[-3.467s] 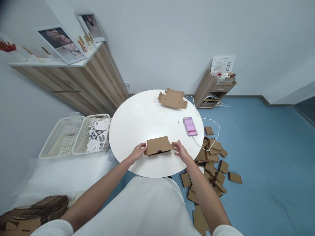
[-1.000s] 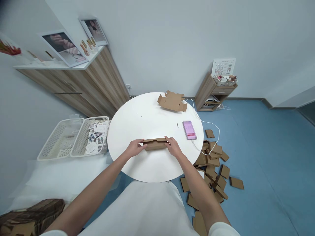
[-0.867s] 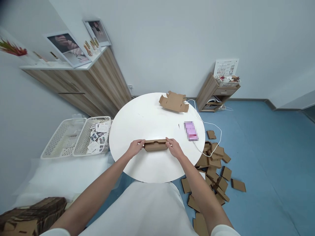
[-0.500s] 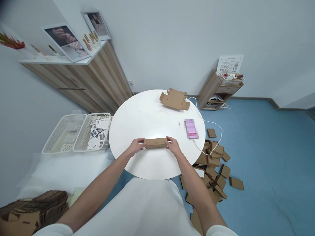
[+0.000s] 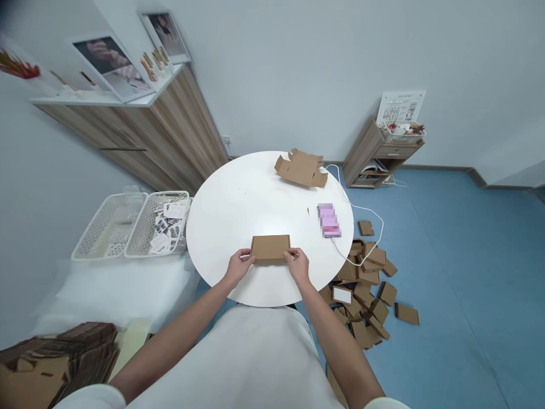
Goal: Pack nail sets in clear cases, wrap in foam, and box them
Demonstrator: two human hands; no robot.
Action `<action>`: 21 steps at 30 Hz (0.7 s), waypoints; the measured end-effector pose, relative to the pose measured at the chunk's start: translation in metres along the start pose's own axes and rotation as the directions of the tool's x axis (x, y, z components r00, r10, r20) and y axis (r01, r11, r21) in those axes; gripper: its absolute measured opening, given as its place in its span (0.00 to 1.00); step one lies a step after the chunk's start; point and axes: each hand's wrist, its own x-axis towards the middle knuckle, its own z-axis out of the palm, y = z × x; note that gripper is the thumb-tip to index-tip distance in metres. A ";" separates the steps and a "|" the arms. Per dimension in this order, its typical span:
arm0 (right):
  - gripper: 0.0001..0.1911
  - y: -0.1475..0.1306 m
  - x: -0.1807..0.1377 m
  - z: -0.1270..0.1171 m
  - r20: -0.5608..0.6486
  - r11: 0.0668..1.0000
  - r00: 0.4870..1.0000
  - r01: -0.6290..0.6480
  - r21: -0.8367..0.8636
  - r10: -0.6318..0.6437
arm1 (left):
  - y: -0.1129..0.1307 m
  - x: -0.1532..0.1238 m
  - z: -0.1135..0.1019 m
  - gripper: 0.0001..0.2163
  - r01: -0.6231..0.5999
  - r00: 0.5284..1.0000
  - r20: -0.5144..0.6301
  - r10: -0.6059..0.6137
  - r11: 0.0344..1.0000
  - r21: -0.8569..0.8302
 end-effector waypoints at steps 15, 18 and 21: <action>0.32 0.013 -0.032 -0.010 0.084 0.945 0.943 -0.317 -0.082 0.323 | -0.030 -0.002 -0.012 0.30 -0.145 0.966 0.251 0.053 0.920 0.364; 0.31 0.017 -0.032 -0.001 0.064 0.958 0.958 -0.273 -0.090 0.279 | -0.032 0.000 -0.009 0.29 -0.171 0.948 0.312 0.065 0.930 0.326; 0.30 0.024 -0.038 0.012 0.002 0.978 0.981 -0.193 -0.081 0.194 | -0.032 -0.002 -0.004 0.28 -0.157 0.945 0.322 0.054 0.941 0.301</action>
